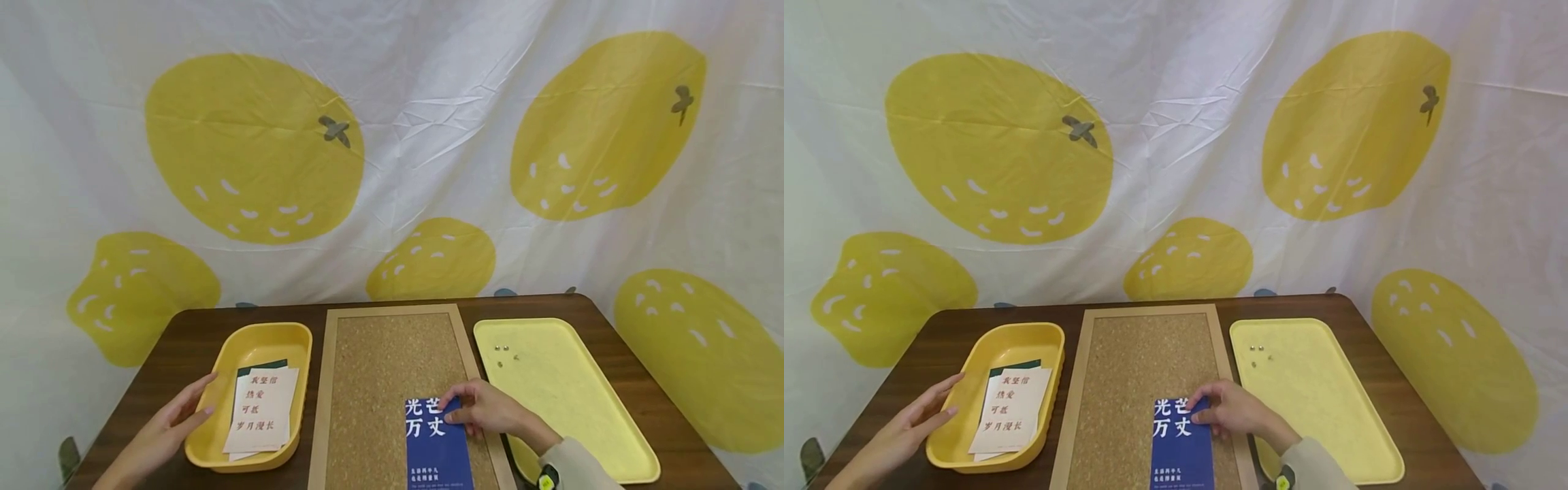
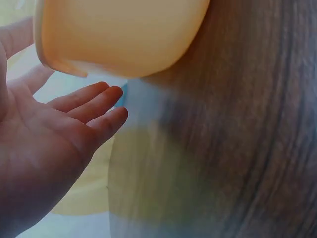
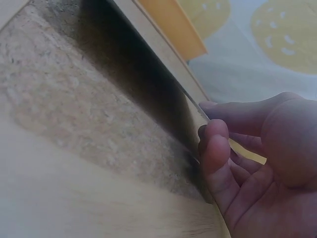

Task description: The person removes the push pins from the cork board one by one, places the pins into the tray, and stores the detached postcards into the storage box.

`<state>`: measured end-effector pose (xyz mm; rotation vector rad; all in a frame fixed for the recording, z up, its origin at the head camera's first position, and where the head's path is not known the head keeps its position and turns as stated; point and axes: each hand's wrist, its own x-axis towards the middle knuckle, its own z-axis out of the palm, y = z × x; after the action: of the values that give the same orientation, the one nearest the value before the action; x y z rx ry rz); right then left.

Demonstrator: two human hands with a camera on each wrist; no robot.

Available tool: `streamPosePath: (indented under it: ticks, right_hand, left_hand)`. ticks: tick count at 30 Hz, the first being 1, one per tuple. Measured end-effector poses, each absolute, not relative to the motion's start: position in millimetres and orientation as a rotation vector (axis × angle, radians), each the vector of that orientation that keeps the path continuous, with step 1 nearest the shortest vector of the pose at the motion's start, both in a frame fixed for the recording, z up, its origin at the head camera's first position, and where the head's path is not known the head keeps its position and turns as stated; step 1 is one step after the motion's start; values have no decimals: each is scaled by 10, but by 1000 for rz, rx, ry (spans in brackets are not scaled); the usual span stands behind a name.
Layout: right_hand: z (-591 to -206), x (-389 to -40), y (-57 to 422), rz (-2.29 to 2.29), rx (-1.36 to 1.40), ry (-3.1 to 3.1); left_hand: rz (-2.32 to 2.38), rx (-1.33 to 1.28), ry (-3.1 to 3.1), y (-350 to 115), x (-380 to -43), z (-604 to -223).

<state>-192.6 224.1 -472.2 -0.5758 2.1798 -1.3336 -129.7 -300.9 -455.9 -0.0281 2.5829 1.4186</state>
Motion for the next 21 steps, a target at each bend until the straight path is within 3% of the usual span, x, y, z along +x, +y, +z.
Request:
streamPosePath:
  ticks: [21]
  right_hand:
    - [-4468,-2133,1950,-1479,-538,2104]
  left_hand:
    - [1643,6,2303,-3112,-1290,-4796]
